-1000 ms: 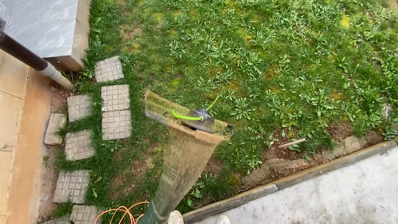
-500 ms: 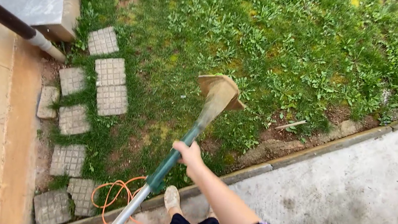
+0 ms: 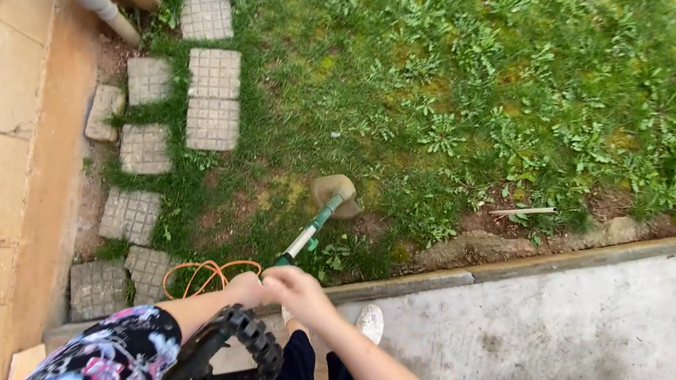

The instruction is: The person uses a string trimmer to cut grass and weeds in a small garden area. They move the trimmer back and forth along the edges of a paved walkway and a building wall, clearing vegetation from between stepping stones and near a downspout.

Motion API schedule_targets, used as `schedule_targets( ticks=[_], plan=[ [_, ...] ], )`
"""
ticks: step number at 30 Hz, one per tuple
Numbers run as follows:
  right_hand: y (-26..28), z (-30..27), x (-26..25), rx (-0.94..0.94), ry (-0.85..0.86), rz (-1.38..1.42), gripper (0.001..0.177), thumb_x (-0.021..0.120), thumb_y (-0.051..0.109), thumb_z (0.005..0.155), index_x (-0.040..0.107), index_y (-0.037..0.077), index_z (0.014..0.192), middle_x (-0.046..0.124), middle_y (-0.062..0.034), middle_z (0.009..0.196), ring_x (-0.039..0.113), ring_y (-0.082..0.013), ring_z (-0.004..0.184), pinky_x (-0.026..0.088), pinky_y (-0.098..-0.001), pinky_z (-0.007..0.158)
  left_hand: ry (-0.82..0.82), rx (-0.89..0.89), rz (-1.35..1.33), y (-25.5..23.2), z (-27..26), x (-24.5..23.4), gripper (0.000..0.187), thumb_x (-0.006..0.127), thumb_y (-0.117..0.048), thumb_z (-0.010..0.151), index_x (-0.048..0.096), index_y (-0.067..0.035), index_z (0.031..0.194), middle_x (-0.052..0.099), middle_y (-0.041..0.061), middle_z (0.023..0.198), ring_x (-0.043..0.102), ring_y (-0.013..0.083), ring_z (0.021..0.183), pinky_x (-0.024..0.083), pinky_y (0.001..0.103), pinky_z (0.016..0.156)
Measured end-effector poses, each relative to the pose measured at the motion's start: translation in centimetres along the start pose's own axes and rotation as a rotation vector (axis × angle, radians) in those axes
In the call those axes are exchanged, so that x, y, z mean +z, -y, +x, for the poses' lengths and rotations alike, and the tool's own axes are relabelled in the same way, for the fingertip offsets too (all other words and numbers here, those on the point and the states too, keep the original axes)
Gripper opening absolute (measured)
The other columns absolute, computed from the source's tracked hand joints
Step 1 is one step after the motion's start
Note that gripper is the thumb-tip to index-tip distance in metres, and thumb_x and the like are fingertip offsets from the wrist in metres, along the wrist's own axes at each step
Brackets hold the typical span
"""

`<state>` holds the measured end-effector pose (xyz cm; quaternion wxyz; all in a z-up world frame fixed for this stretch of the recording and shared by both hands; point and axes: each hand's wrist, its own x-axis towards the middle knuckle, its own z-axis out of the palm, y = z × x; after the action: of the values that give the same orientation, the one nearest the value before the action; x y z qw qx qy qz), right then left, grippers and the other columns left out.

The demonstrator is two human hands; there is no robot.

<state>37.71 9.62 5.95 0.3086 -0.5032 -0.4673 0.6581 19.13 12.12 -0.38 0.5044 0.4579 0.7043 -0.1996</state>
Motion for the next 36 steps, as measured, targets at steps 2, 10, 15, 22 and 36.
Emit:
schedule_targets(
  ticks=[2, 10, 15, 22, 36],
  plan=[
    [0.7, -2.1, 1.0, 0.131, 0.138, 0.189, 0.038, 0.063, 0.039, 0.104, 0.073, 0.009, 0.126, 0.074, -0.0125, 0.116, 0.069, -0.0265, 0.111, 0.056, -0.0403, 0.095, 0.034, -0.052, 0.106, 2.5, 3.0, 1.2, 0.043, 0.07, -0.041, 0.073, 0.08, -0.003, 0.091, 0.078, 0.017, 0.1, 0.074, 0.0318, 0.107, 0.059, 0.044, 0.092],
    [6.4, -5.4, 0.5, 0.31, 0.331, 0.495, 0.035, 0.077, 0.032, 0.102, 0.068, 0.003, 0.085, 0.068, -0.0122, 0.063, 0.071, -0.0156, 0.056, 0.057, -0.0224, 0.053, 0.109, -0.114, 0.117, 0.9, 4.2, 2.6, 0.081, 0.088, -0.061, 0.055, 0.078, -0.005, 0.113, 0.074, 0.017, 0.123, 0.067, 0.0335, 0.123, 0.053, 0.046, 0.104],
    [4.5, -3.1, -1.8, 0.285, -0.035, -0.061, 0.054, 0.09, 0.046, 0.075, 0.076, 0.012, 0.115, 0.073, -0.0128, 0.073, 0.07, -0.0172, 0.05, 0.053, -0.0226, 0.037, 0.208, 0.059, 0.134, -7.2, -1.6, -1.7, 0.104, 0.079, -0.078, 0.061, 0.071, 0.003, 0.125, 0.064, 0.023, 0.139, 0.059, 0.0343, 0.133, 0.049, 0.047, 0.114],
    [9.4, -4.5, -10.4, 0.289, -0.216, -0.27, 0.053, 0.086, 0.047, 0.078, 0.077, 0.005, 0.108, 0.077, -0.0197, 0.08, 0.076, -0.031, 0.074, 0.059, -0.0424, 0.066, 0.228, 0.065, -0.031, -1.9, 12.6, -8.6, 0.028, 0.064, -0.026, 0.088, 0.078, -0.003, 0.083, 0.076, 0.017, 0.071, 0.075, 0.0249, 0.056, 0.061, 0.031, 0.041],
    [8.0, -1.5, -15.7, 0.219, -0.452, -0.059, 0.04, 0.08, 0.032, 0.09, 0.061, 0.003, 0.071, 0.049, -0.0111, 0.038, 0.054, -0.0208, 0.032, 0.044, -0.027, 0.04, 0.382, 0.405, 0.208, -5.2, -15.4, -16.6, 0.093, 0.072, -0.072, 0.079, 0.065, 0.008, 0.127, 0.068, 0.028, 0.121, 0.068, 0.0374, 0.116, 0.056, 0.046, 0.096]
  ],
)
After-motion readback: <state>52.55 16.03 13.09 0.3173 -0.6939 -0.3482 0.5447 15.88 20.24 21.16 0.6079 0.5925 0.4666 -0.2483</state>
